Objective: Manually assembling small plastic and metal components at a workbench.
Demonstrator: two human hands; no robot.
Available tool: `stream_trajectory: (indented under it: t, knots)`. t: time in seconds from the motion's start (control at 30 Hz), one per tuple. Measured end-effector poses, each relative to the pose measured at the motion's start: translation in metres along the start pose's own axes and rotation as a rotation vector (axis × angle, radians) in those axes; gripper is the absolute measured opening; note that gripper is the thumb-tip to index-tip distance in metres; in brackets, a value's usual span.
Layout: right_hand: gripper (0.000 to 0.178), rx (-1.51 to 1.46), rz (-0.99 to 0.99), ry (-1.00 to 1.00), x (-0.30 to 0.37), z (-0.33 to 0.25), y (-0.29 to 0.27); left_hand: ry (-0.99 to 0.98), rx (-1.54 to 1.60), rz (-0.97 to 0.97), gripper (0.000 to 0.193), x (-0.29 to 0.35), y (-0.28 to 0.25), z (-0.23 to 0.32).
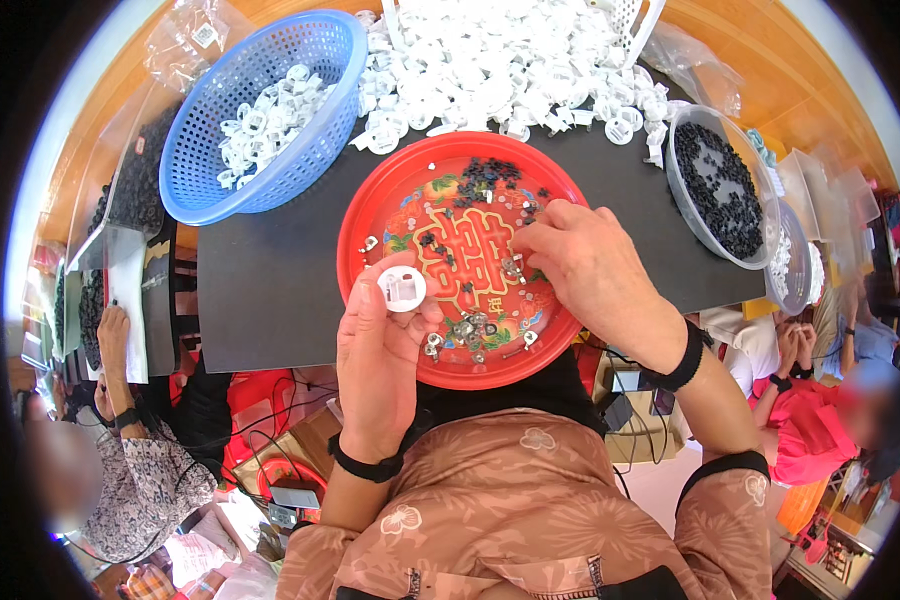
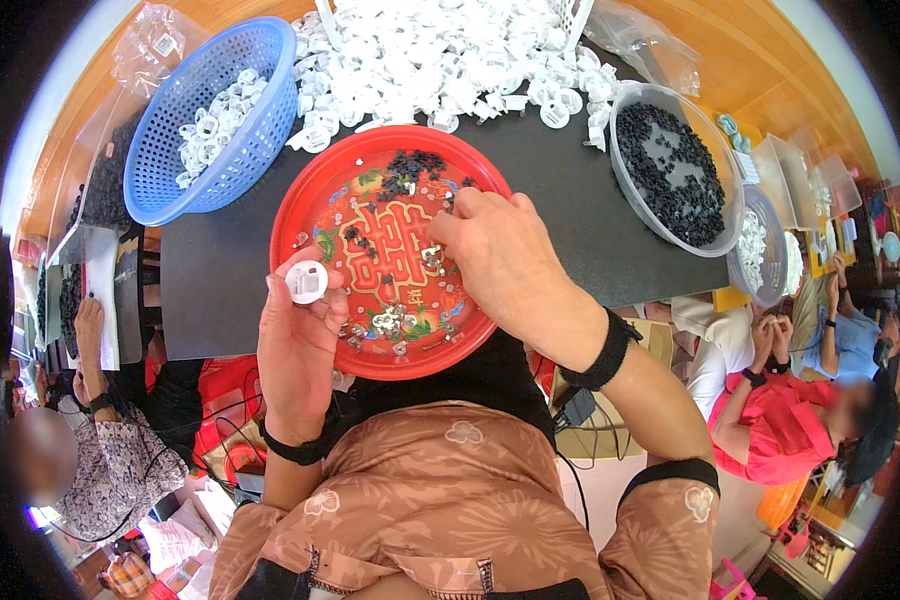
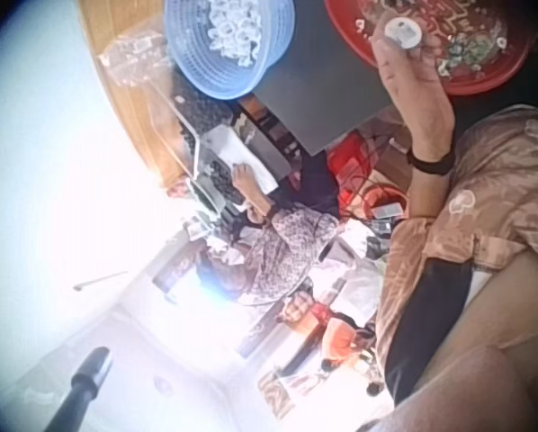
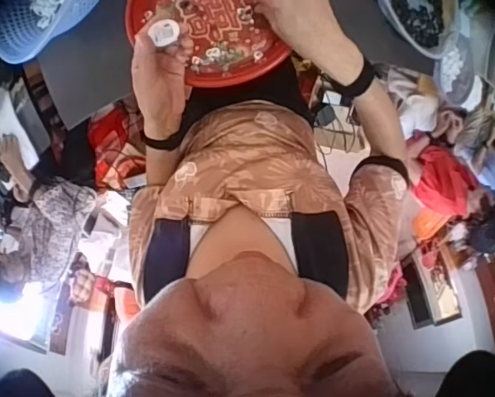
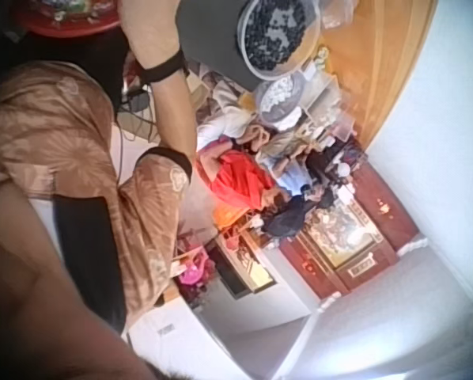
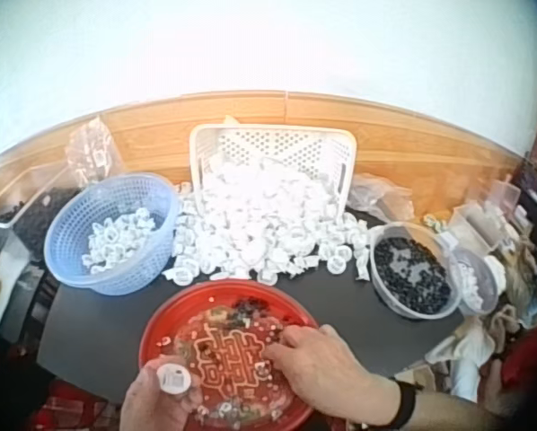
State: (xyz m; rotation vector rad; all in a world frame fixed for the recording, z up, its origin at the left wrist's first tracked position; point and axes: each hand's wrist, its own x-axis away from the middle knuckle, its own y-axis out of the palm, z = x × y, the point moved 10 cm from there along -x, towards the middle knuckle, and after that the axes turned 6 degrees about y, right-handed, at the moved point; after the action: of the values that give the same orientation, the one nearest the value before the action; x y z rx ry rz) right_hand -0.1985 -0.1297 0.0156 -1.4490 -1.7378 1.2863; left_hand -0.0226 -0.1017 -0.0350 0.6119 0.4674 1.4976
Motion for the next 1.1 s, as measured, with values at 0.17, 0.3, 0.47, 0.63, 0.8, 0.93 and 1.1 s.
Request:
stream_trajectory:
  t: [0.17,0.3,0.47,0.63,0.8,0.93,1.1]
  knots:
    - [0.012,0.098,-0.022,-0.074,-0.001,-0.008,0.011,-0.020,-0.047,-0.012,0.036,-0.001,0.000,-0.004]
    - [0.010,0.111,-0.045,-0.076,-0.003,-0.006,0.018,-0.024,-0.106,-0.033,0.035,0.001,0.003,-0.005]
    - [0.007,-0.045,0.032,-0.075,-0.005,-0.015,0.000,-0.016,-0.254,-0.033,0.026,0.001,0.009,-0.006]
    - [0.011,-0.295,0.041,-0.200,-0.001,-0.037,-0.019,-0.069,-0.395,-0.139,0.019,0.003,0.022,-0.012]
    - [0.010,-0.394,0.027,-0.213,0.001,-0.042,-0.019,0.015,-0.427,-0.096,0.014,0.003,0.024,-0.006]
    - [0.010,-0.546,-0.026,-0.153,0.001,-0.038,-0.017,0.108,-0.493,-0.108,0.013,0.005,0.025,0.002]
    - [0.011,-0.756,-0.073,-0.071,0.001,-0.036,-0.011,0.109,-0.447,-0.083,0.012,0.008,0.025,0.002]
